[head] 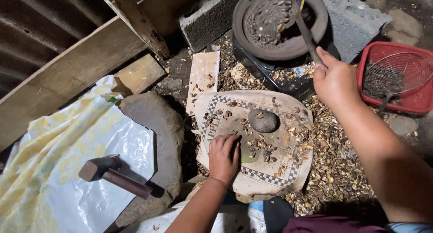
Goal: Cracking nuts with a wooden mallet and extracting the kernels
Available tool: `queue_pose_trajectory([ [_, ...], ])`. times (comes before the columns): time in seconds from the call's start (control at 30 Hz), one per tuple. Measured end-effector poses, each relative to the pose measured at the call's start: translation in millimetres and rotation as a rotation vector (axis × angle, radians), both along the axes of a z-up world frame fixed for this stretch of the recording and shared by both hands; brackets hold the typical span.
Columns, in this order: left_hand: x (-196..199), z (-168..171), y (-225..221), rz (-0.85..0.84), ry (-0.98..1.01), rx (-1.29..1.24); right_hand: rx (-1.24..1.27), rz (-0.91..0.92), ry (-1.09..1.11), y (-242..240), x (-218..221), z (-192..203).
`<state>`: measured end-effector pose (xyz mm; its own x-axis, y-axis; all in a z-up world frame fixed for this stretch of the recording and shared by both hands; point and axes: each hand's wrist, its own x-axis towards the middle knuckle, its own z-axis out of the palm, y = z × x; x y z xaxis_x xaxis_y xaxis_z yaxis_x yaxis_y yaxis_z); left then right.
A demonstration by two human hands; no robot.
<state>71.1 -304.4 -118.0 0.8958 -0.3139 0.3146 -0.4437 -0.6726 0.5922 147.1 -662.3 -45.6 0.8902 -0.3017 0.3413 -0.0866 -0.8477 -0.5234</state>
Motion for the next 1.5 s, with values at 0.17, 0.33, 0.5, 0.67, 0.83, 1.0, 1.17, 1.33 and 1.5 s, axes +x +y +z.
queue_pose_trajectory([
  [0.17,2.0,1.6,-0.3,0.021,0.005,-0.002,0.156,-0.088,0.237,-0.1,8.7,19.2],
  [0.33,-3.3,-6.8,1.6,0.046,0.023,0.000,-0.719,-0.027,0.129,28.4,2.9,-16.2],
  [0.5,-5.0,-16.0,2.8,0.141,0.065,-0.085,-0.315,0.676,-0.004,195.8,-74.8,-37.4],
  [0.67,-2.6,-13.2,3.7,0.135,0.090,-0.082,-0.424,0.696,0.149,132.1,-116.4,-76.0],
  [0.83,-0.4,-21.3,-19.4,0.051,0.165,0.075,-0.261,0.469,0.114,129.2,-73.5,-32.4],
  [1.0,-9.3,2.2,-9.5,0.058,0.137,0.088,-0.078,0.367,0.212,104.6,-71.2,-40.9],
  [1.17,-16.6,-14.7,5.1,0.049,0.074,0.027,-0.232,0.379,0.632,124.4,-93.1,-3.9],
  [1.33,-7.8,-21.3,11.3,0.036,0.044,-0.029,-0.002,0.444,0.487,156.0,-97.7,8.3],
  [1.5,-12.1,-17.3,18.7,0.036,0.093,-0.008,0.096,0.338,0.475,160.3,-99.4,21.9],
])
